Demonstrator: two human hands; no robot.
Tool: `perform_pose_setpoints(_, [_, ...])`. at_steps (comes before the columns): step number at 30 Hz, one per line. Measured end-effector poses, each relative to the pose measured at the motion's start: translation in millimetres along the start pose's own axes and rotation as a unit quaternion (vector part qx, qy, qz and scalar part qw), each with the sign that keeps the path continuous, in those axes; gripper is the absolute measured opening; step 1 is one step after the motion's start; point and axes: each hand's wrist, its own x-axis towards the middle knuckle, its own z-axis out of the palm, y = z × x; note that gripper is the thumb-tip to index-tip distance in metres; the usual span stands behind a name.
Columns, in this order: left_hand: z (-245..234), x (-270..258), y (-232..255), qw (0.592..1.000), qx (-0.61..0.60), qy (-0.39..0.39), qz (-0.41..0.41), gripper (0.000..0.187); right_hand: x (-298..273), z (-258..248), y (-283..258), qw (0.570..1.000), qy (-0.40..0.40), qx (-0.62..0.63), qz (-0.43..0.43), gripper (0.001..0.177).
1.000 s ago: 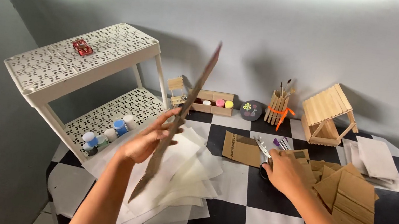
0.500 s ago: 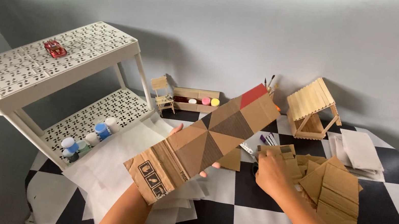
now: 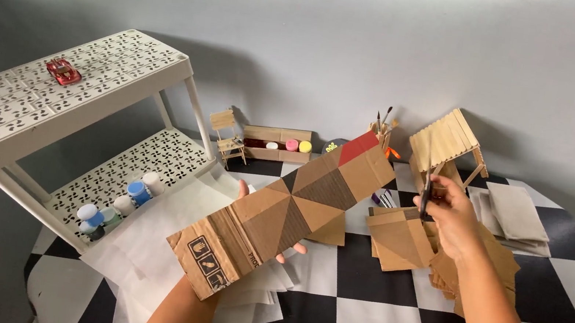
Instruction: Cutting cardboard sheets into smaller pieces using scissors and stacking them.
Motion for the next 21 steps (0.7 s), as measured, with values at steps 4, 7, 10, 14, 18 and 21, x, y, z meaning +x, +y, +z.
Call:
perform_pose_setpoints(4, [-8,7,-5,1.0,0.019,0.002,0.008,0.054,8,1,16,0.998,-0.035,0.057,0.006,0.05])
perform_pose_setpoints(7, [-15,14,-9,0.999,0.034,0.001,0.012,0.052,10,6,31,0.997,-0.05,0.055,0.01,0.046])
perform_pose_setpoints(10, [-19,22,-12,0.999,0.051,-0.002,0.016,0.051,6,15,33,0.995,-0.029,0.086,0.04,0.048])
perform_pose_setpoints(14, [-26,29,-16,0.997,0.074,-0.004,0.022,0.049,5,26,44,0.995,0.025,0.087,0.031,0.051])
perform_pose_setpoints(18, [-45,39,-21,0.995,0.097,-0.005,0.027,0.048,-6,38,38,0.993,0.093,0.073,0.029,0.049])
perform_pose_setpoints(21, [-20,30,-21,0.993,0.118,-0.005,0.023,0.051,-8,41,38,0.991,0.119,0.064,0.017,0.049])
